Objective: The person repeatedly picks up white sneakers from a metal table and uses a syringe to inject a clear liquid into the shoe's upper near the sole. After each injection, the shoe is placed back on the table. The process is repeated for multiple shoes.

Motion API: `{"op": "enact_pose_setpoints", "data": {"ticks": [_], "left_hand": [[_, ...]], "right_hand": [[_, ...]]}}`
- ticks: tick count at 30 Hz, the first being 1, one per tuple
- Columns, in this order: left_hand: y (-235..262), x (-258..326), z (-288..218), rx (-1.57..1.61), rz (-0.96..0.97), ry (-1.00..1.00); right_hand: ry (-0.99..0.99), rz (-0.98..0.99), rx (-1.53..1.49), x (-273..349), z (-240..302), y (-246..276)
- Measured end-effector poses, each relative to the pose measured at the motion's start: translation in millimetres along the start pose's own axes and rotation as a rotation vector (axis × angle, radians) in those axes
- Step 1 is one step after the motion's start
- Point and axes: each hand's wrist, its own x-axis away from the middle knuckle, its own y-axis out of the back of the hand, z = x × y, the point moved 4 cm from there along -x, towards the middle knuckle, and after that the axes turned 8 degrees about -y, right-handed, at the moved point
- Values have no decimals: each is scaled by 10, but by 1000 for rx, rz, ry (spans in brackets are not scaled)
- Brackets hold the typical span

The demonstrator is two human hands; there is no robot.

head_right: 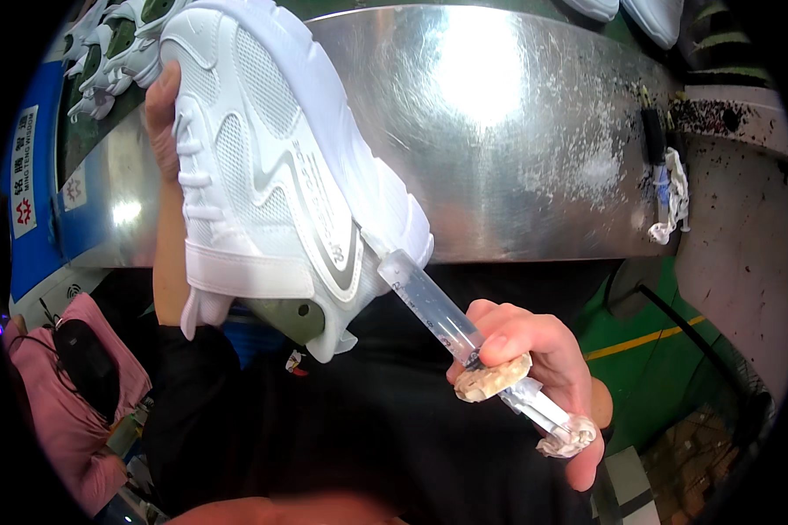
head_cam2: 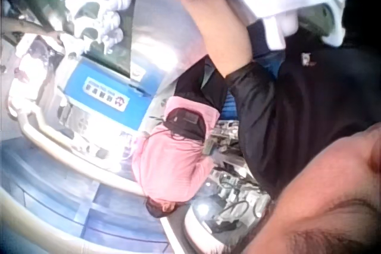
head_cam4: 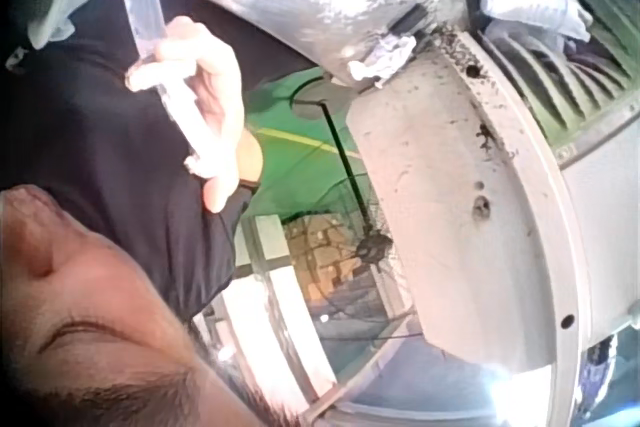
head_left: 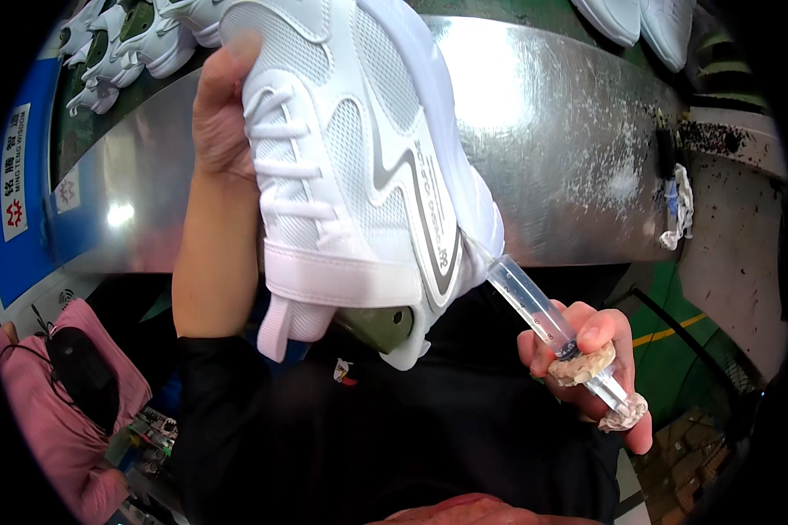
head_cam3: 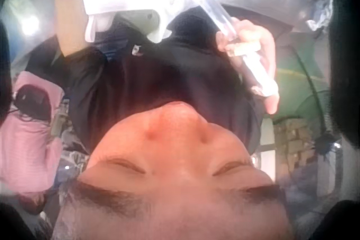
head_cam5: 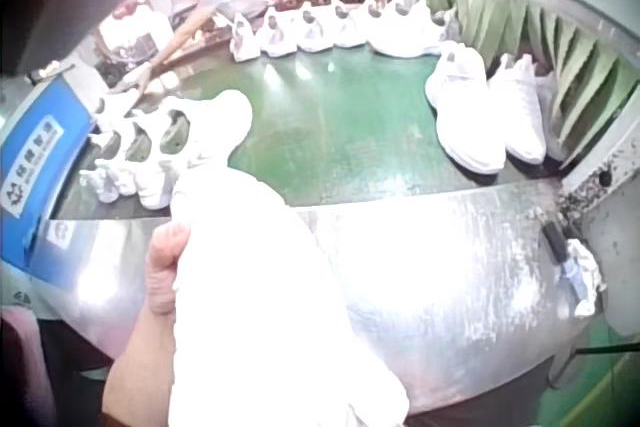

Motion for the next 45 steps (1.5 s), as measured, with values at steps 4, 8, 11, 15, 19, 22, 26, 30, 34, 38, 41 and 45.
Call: {"op": "enact_pose_setpoints", "data": {"ticks": [4,8,11,15,19,22,26,30,34,38,41,45], "left_hand": [[122,-6,-20,-11,-75,5],[123,-14,-49,19,-98,31],[175,-57,-50,12,-92,34],[70,-23,-10,47,-104,73],[50,5,-14,2,-102,29],[42,-10,9,-6,-115,15],[228,14,-98,22,-108,70],[-19,54,-1,-54,-77,54],[-10,119,-18,-144,-157,4],[189,256,-196,-225,-238,14],[342,372,-337,-287,-299,38],[344,575,-406,-213,-329,22]], "right_hand": [[44,-51,-23,89,-55,-12],[23,-11,-76,122,-105,46],[72,-49,-28,157,-138,37],[117,-63,10,193,-180,65],[116,-58,7,226,-201,67],[116,-65,15,264,-219,80],[123,-47,18,301,-228,85],[114,-40,52,322,-253,88],[124,-41,67,333,-286,79],[127,-5,53,314,-291,63],[151,-6,98,287,-293,57],[139,51,198,248,-296,79]]}}
